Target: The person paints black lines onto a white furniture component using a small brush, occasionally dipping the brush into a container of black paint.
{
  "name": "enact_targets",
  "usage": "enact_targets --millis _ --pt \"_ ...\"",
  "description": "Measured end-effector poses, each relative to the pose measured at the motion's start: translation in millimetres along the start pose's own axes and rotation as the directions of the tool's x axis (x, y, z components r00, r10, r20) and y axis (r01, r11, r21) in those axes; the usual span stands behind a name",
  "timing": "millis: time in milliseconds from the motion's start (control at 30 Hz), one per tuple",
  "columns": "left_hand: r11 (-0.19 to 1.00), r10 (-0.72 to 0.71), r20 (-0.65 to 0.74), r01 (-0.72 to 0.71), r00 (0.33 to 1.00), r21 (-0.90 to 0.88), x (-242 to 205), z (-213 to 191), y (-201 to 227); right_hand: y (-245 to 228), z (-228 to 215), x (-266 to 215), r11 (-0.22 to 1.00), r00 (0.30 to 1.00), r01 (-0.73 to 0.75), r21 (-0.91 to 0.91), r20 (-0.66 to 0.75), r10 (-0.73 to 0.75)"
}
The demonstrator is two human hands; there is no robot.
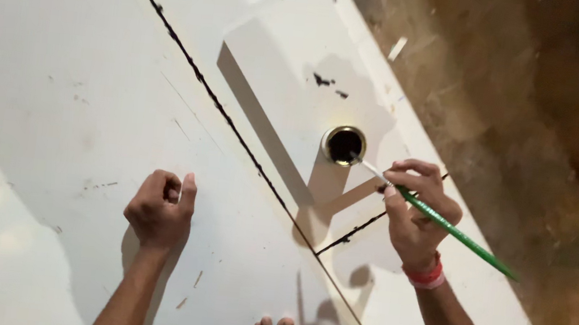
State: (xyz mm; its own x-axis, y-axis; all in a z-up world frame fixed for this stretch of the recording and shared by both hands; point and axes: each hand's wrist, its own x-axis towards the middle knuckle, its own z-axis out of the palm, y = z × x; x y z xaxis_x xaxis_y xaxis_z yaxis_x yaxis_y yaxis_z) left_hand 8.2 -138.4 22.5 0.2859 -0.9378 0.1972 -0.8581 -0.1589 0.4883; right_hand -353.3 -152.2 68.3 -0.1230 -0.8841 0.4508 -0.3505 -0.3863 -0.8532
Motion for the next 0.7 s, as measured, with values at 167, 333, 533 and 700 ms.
enact_targets --millis 167,333,533,700 --pt "1.0 0.009 0.014 -0.009 1.0 -0.009 0 4 -4 4 14 -3 0.995 0.998 -0.063 -0.08 -0.014 0.062" --pt "1.0 -0.001 0.014 0.002 1.0 -0.016 1 6 -7 12 24 -6 0.989 0.993 -0.115 -0.088 -0.021 0.114" --pt "0.999 -0.029 0.04 0.03 0.999 -0.027 -2 6 -7 13 27 -6 0.981 0.994 -0.112 -0.159 -0.018 0.11" --pt "0.996 0.054 0.01 -0.053 0.998 -0.074 0 8 -15 9 27 -4 0.974 0.998 -0.066 -0.216 0.0 0.068"
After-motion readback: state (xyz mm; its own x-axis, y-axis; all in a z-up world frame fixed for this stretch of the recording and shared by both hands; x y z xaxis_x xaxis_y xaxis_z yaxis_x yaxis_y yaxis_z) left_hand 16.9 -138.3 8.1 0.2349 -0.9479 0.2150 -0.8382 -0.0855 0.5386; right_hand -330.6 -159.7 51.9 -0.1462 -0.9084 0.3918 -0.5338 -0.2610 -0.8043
